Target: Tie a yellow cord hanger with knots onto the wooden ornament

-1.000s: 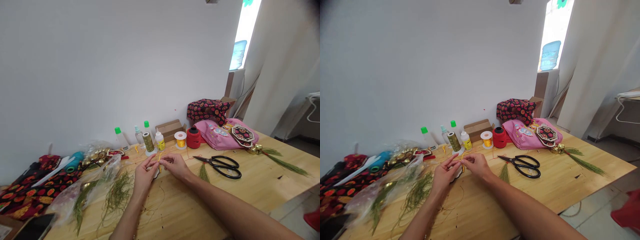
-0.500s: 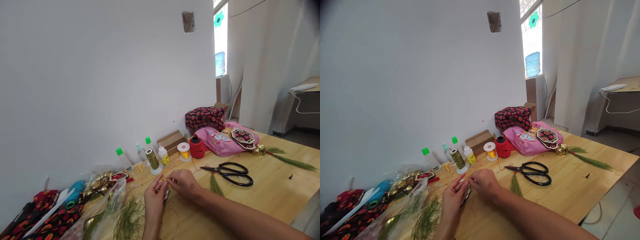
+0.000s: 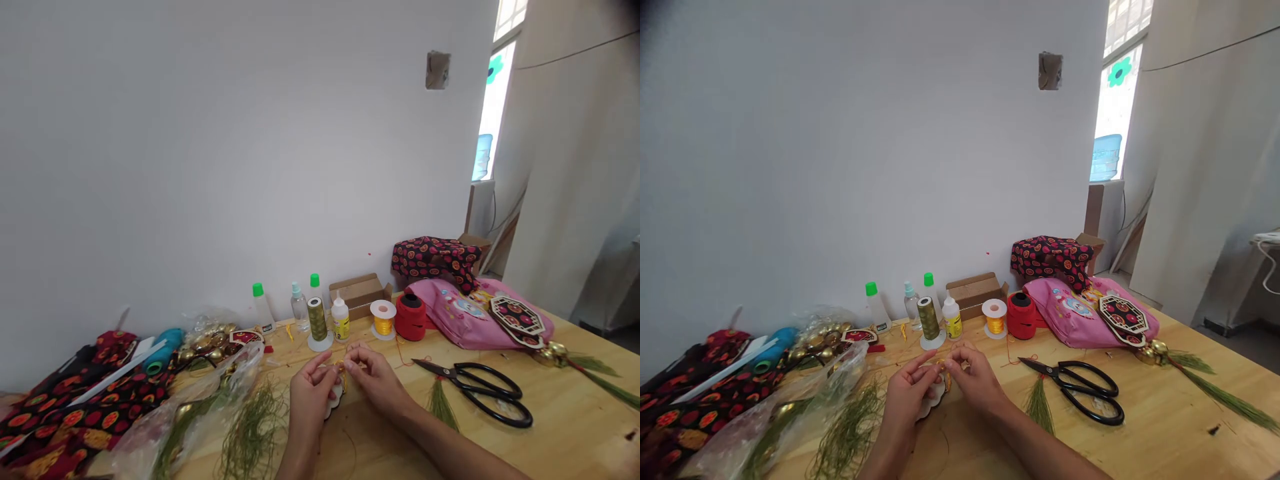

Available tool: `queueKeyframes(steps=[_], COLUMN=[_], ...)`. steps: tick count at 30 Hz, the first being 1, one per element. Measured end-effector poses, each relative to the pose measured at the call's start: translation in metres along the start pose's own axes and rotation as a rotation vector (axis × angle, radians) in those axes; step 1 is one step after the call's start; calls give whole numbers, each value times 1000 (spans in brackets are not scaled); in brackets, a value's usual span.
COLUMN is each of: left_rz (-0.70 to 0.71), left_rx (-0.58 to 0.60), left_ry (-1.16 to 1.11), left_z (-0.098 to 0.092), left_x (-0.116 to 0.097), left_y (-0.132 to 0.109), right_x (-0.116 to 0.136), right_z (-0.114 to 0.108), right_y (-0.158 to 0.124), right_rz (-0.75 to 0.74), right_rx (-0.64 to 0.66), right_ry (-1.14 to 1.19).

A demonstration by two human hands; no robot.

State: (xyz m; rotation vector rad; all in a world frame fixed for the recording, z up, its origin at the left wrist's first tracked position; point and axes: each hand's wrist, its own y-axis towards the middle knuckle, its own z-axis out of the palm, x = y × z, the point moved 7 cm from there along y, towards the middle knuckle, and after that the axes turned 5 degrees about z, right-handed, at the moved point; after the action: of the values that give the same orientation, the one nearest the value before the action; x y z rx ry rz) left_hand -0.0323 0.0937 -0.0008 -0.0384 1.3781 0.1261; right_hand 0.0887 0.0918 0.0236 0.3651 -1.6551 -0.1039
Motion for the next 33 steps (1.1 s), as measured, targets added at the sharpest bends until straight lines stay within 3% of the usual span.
queueKeyframes(steps=[4,9,11,14,18,22,33], left_rz=[9,5,2,8,28,58,118], left_rx=[-4,-45,-53,-36,-5,20,90], left_ry=[-1,-23,-25,0,27,54,168], left_z=[1,1,0,1,1,1,0], left_x=[0,0,-1,-1,-1,2,-4], left_y=[0,-1,-2,-2,-2,0,-2], right_x=[-14,-14,-15,-9,3,7,7], right_z=[8,-3,-9,-14,-5,-4,-6], right_y=[1,3,4,3,-2,-3,-2], right_rz=[223,303,288,145,-65,-163,-175], right_rx=[104,38,-22,-80,-23,37,84], right_ry=[421,647,532,104,-342,-469,-524])
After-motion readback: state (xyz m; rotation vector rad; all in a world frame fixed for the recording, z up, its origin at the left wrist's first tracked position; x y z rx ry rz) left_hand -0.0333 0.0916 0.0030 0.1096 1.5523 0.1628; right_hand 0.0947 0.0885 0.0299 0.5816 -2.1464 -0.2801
